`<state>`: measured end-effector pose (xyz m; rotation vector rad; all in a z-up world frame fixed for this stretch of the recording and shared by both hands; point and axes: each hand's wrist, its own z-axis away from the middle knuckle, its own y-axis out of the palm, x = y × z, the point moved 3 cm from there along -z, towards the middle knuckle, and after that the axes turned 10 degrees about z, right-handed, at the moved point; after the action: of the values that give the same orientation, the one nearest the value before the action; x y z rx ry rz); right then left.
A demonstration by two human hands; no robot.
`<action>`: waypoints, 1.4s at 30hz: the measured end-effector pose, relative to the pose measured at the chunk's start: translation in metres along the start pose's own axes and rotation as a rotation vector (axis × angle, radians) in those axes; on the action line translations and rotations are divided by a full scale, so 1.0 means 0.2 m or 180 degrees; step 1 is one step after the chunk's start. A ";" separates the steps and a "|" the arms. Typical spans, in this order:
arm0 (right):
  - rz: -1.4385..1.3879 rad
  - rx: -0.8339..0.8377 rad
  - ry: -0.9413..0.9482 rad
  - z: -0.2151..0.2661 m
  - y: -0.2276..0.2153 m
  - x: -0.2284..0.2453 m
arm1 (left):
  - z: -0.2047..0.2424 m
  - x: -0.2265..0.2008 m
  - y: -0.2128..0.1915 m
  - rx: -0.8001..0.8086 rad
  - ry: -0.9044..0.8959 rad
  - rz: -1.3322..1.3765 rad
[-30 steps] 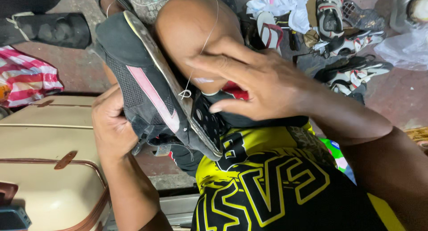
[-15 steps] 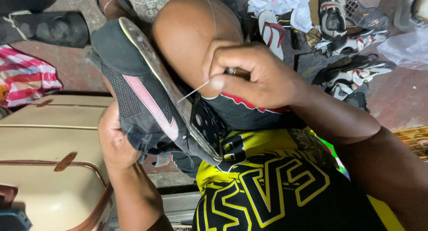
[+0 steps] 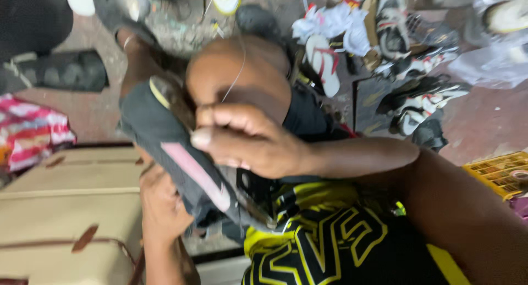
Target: The person sits on the floor and sews the sole of a black and pink sneaker using a needle and thread. They repeatedly push the needle through the shoe's sole and pull the thread tight to secure the stitching.
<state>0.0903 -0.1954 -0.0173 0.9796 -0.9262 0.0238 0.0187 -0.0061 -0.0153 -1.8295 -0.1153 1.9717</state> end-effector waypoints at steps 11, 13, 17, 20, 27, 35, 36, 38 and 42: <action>0.1891 -0.0232 -0.0486 -0.14 0.03 0.04 | 0.06 0.10 0.00 -0.0479 -0.0261 0.0405; 0.1962 -0.0229 -0.0530 -0.12 0.02 0.03 | 0.07 0.09 0.02 -0.0590 -0.0233 0.0417; 0.1982 -0.0326 -0.0740 -0.10 0.00 0.00 | 0.04 0.08 0.02 -0.0589 -0.0380 0.0368; 0.1798 -0.0264 -0.0829 -0.08 -0.03 -0.03 | 0.01 0.04 0.00 -0.0570 -0.0361 0.1027; 0.1360 -0.0427 -0.0386 0.10 -0.15 0.00 | 0.01 0.06 0.00 -0.1038 -0.0971 0.2414; 0.2362 -0.1429 -0.0737 0.37 -0.33 0.11 | 0.16 0.07 0.05 -0.1420 -0.0760 0.3445; 0.2449 -0.1401 -0.0811 0.42 -0.33 0.13 | 0.20 0.08 0.05 -0.1433 -0.0670 0.3516; 0.2637 -0.1324 -0.0965 0.48 -0.33 0.15 | 0.28 0.10 0.04 -0.1472 -0.0467 0.3665; 0.3959 -0.0498 -0.0928 0.53 -0.17 0.13 | 0.44 0.19 0.08 -0.1565 0.0012 0.3812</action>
<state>0.0504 -0.3001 -0.0004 0.1364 -1.6575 0.8576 -0.0717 0.0145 -0.0453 -2.5407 0.7284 2.8736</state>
